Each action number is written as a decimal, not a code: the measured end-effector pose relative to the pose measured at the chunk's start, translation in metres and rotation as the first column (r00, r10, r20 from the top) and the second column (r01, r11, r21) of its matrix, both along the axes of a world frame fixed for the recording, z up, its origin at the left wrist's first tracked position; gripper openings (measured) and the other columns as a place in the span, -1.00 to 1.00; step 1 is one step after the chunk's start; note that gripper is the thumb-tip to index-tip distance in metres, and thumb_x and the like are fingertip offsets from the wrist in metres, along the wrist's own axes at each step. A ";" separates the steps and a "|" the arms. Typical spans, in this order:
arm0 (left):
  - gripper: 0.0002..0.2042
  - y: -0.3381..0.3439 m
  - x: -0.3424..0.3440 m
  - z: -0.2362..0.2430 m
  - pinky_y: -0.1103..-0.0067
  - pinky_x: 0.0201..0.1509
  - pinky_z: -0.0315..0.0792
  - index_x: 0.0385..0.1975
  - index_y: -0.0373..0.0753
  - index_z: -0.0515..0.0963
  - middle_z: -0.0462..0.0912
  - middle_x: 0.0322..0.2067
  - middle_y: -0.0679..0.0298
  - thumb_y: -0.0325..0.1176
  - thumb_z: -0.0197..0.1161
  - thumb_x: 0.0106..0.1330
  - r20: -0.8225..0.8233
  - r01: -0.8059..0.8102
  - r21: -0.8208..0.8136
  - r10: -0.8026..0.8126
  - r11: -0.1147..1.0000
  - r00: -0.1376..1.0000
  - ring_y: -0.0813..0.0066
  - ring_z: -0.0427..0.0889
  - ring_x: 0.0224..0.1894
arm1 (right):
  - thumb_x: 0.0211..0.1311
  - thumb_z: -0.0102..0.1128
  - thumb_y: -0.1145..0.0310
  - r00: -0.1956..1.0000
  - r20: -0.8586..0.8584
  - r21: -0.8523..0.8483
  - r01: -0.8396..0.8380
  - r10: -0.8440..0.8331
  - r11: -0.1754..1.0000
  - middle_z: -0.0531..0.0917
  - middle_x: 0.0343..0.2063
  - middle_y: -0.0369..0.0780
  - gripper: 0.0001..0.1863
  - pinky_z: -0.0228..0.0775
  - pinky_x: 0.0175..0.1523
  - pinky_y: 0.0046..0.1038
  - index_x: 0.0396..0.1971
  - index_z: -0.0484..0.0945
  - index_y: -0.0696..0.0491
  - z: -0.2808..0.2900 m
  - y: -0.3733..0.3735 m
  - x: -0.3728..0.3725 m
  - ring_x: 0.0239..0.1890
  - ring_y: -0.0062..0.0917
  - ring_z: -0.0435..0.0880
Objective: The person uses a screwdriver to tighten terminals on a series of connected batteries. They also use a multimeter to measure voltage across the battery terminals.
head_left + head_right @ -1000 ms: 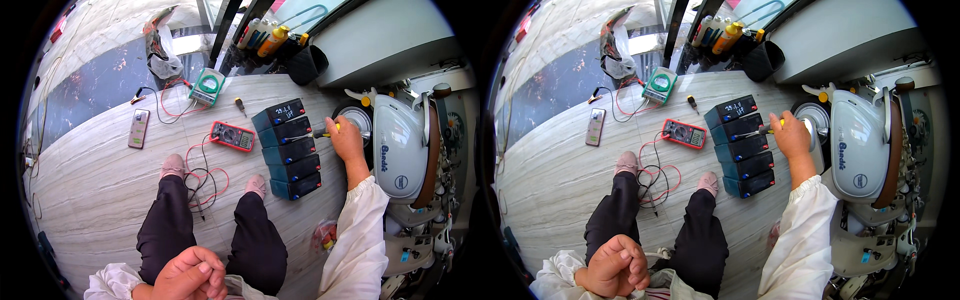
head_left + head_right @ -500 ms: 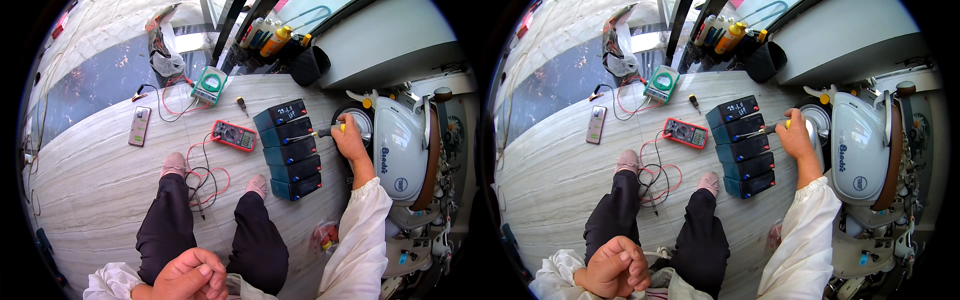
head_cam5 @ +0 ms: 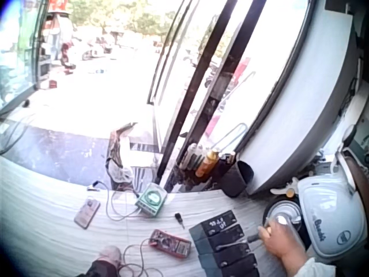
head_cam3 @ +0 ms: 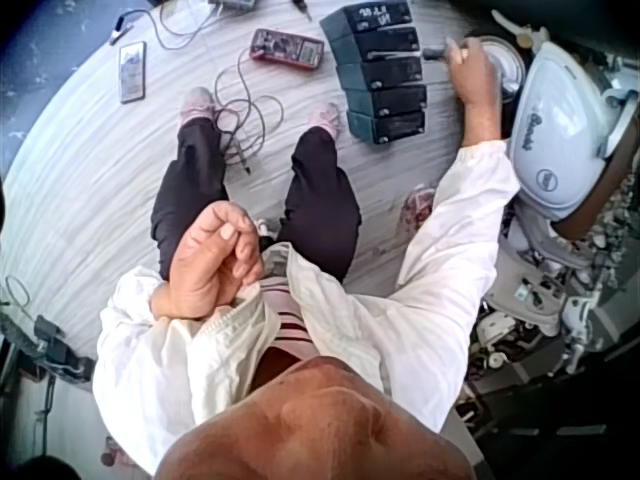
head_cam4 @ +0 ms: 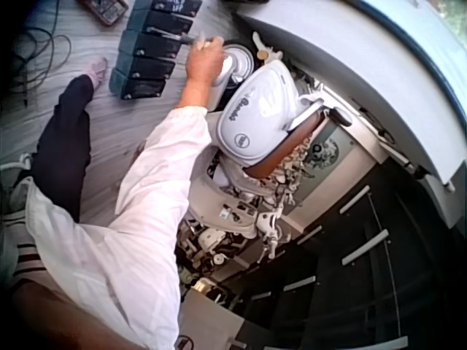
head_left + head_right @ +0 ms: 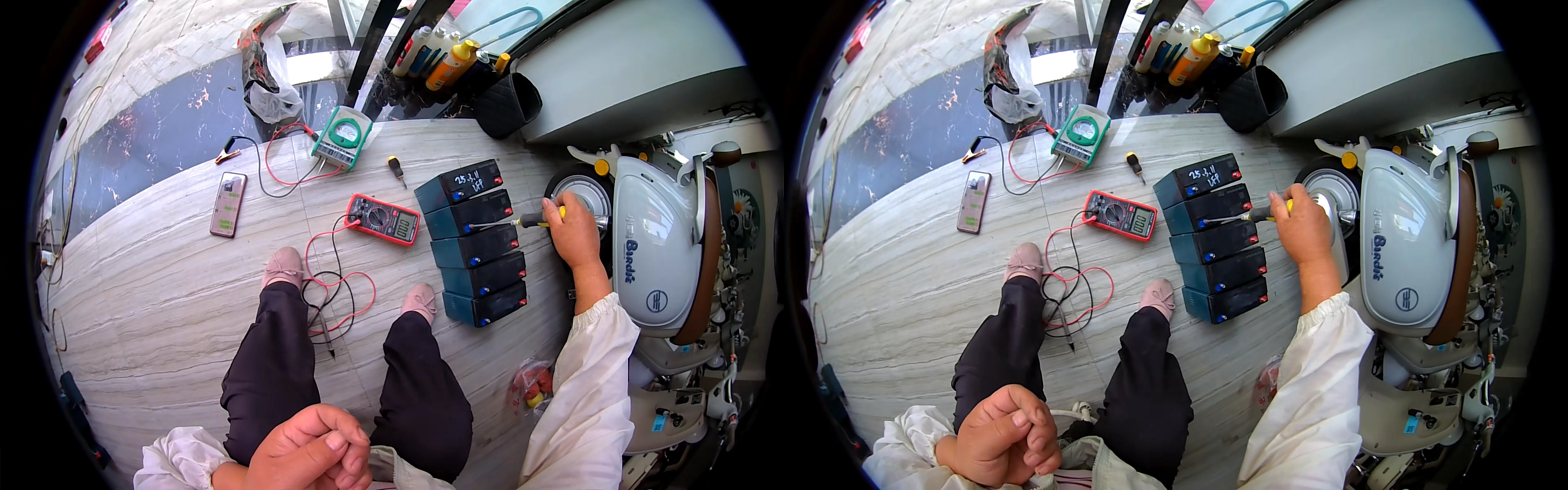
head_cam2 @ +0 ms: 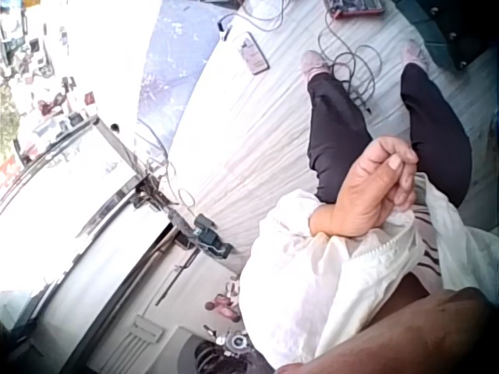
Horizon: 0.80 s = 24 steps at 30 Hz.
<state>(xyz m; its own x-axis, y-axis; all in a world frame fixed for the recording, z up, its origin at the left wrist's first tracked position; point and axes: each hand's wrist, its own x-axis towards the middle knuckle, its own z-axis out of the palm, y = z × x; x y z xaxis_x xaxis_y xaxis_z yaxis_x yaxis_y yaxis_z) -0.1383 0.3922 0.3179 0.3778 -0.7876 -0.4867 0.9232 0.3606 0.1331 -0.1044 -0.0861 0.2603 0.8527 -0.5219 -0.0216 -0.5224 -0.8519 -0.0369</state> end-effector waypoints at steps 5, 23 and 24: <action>-0.87 -0.003 0.001 0.002 0.53 -0.34 0.36 -0.03 -0.24 0.43 0.47 -0.39 0.25 -0.37 0.00 0.59 -0.007 0.005 -0.003 -0.005 1.000 1.000 0.57 0.36 -0.47 | 0.39 0.21 0.09 0.985 0.164 0.040 -0.054 0.046 0.998 0.72 -0.24 0.07 -0.63 0.52 -0.02 -0.11 -0.10 0.51 0.11 -0.010 -0.022 -0.013 -0.13 0.03 0.70; -0.84 0.007 -0.006 -0.010 0.39 -0.25 0.39 -0.03 -0.30 0.46 0.53 -0.32 0.15 -0.43 -0.06 0.60 -0.056 -0.017 -0.032 0.016 0.999 0.998 0.45 0.43 -0.40 | 0.41 0.18 0.12 0.998 0.065 -0.033 0.007 -0.005 0.999 0.71 -0.35 0.08 -0.66 0.52 -0.07 -0.08 -0.08 0.47 0.09 0.000 -0.005 -0.004 -0.20 0.09 0.69; -0.84 0.007 -0.005 -0.011 0.38 -0.24 0.39 -0.03 -0.30 0.46 0.53 -0.30 0.15 -0.44 -0.06 0.60 -0.055 -0.017 -0.045 0.014 0.999 0.998 0.45 0.44 -0.39 | 0.41 0.19 0.15 0.980 0.146 -0.005 -0.136 0.135 0.991 0.71 -0.36 0.08 -0.67 0.52 -0.07 -0.08 -0.08 0.47 0.10 -0.008 -0.021 -0.010 -0.20 0.09 0.69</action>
<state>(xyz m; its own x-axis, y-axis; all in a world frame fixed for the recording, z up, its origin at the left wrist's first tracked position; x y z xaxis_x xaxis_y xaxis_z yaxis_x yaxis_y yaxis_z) -0.1436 0.3992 0.3069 0.3639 -0.8037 -0.4708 0.9229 0.3794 0.0657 -0.1146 -0.1072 0.2522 0.9098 -0.4013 0.1055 -0.3906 -0.9141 -0.1086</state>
